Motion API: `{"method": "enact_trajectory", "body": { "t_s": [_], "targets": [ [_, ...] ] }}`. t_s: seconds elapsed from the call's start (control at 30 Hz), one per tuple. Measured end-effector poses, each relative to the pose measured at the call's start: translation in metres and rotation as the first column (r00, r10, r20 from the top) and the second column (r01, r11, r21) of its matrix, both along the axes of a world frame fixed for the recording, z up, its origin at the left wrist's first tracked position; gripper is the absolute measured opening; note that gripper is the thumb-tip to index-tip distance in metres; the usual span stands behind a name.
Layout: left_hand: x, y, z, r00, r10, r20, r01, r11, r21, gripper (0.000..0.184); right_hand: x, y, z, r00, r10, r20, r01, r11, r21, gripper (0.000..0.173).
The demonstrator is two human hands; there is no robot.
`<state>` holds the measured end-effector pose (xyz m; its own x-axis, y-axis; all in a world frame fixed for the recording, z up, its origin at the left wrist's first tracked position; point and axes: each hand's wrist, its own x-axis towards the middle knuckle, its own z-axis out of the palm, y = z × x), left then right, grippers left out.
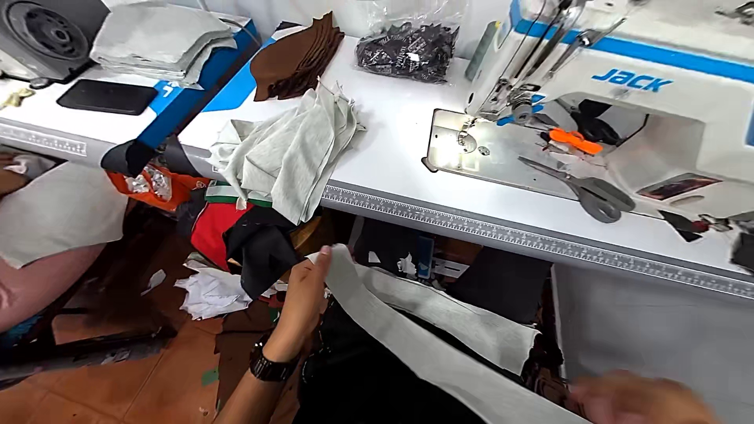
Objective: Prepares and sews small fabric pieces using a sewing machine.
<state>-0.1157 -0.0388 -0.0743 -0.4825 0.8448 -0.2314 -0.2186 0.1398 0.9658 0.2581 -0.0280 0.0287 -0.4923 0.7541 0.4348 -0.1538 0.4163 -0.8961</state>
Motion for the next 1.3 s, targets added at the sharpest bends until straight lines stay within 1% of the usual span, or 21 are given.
{"method": "enact_trajectory", "body": {
  "t_s": [0.07, 0.13, 0.2, 0.27, 0.33, 0.4, 0.57, 0.73, 0.87, 0.93, 1.0, 1.07, 1.1, 1.17, 1.23, 1.27, 1.3],
  "targets": [
    [0.023, 0.005, 0.021, 0.993, -0.066, -0.096, 0.082, 0.983, 0.165, 0.026, -0.044, 0.001, -0.009, 0.993, 0.084, -0.077, -0.087, 0.996, -0.035, 0.014],
    [0.048, 0.012, 0.039, 0.989, -0.064, -0.132, 0.105, 0.938, 0.331, 0.014, -0.092, 0.003, -0.015, 0.990, 0.110, -0.083, -0.111, 0.994, 0.001, 0.013],
    [0.068, 0.016, 0.055, 0.988, -0.091, -0.125, 0.138, 0.882, 0.451, 0.019, -0.132, 0.006, -0.021, 0.991, 0.064, -0.119, -0.056, 0.996, 0.071, 0.014],
    [0.083, 0.016, 0.071, 0.985, -0.125, -0.120, 0.169, 0.852, 0.495, 0.016, -0.154, 0.013, -0.023, 0.991, -0.054, -0.125, 0.071, 0.988, 0.137, 0.016],
    [0.089, 0.013, 0.079, 0.977, -0.194, -0.093, 0.213, 0.821, 0.529, 0.015, -0.158, 0.024, -0.019, 0.975, -0.182, -0.130, 0.201, 0.967, 0.155, 0.016],
    [0.090, 0.011, 0.082, 0.961, -0.272, -0.039, 0.247, 0.791, 0.560, 0.023, -0.153, 0.034, -0.015, 0.955, -0.259, -0.142, 0.276, 0.954, 0.120, 0.014],
    [0.090, 0.007, 0.082, 0.941, -0.339, 0.016, 0.267, 0.768, 0.583, 0.031, -0.146, 0.043, -0.014, 0.933, -0.327, -0.149, 0.339, 0.938, 0.066, 0.014],
    [0.092, 0.004, 0.085, 0.937, -0.350, -0.011, 0.289, 0.756, 0.587, 0.031, -0.146, 0.044, -0.014, 0.919, -0.363, -0.152, 0.376, 0.925, 0.061, 0.013],
    [0.091, 0.003, 0.087, 0.932, -0.360, -0.035, 0.309, 0.742, 0.595, 0.032, -0.146, 0.045, -0.013, 0.904, -0.409, -0.121, 0.423, 0.897, 0.126, 0.014],
    [0.089, 0.003, 0.088, 0.918, -0.390, -0.065, 0.346, 0.712, 0.612, 0.034, -0.147, 0.044, -0.013, 0.891, -0.440, -0.108, 0.453, 0.877, 0.158, 0.016],
    [0.090, 0.003, 0.090, 0.915, -0.391, -0.099, 0.365, 0.700, 0.614, 0.034, -0.147, 0.043, -0.014, 0.866, -0.494, -0.077, 0.500, 0.846, 0.185, 0.021],
    [0.090, 0.005, 0.090, 0.937, -0.323, -0.132, 0.334, 0.723, 0.605, 0.027, -0.146, 0.043, -0.014, 0.836, -0.546, -0.048, 0.544, 0.816, 0.197, 0.030],
    [0.089, 0.006, 0.089, 0.944, -0.297, -0.143, 0.321, 0.731, 0.602, 0.025, -0.144, 0.045, -0.014, 0.838, -0.544, -0.029, 0.539, 0.820, 0.194, 0.036],
    [0.086, 0.008, 0.089, 0.948, -0.280, -0.151, 0.314, 0.743, 0.592, 0.025, -0.139, 0.050, -0.015, 0.887, -0.461, 0.010, 0.456, 0.880, 0.130, 0.048],
    [0.084, 0.010, 0.092, 0.947, -0.279, -0.158, 0.318, 0.756, 0.572, 0.026, -0.131, 0.054, -0.014, 0.959, -0.281, 0.043, 0.282, 0.959, -0.021, 0.050],
    [0.083, 0.010, 0.093, 0.946, -0.282, -0.162, 0.323, 0.760, 0.564, 0.026, -0.128, 0.057, -0.014, 0.981, -0.192, 0.034, 0.194, 0.978, -0.080, 0.049],
    [0.082, 0.011, 0.094, 0.945, -0.281, -0.166, 0.325, 0.763, 0.560, 0.027, -0.128, 0.058, -0.014, 0.991, -0.134, 0.008, 0.134, 0.985, -0.105, 0.046]
  ]
}}
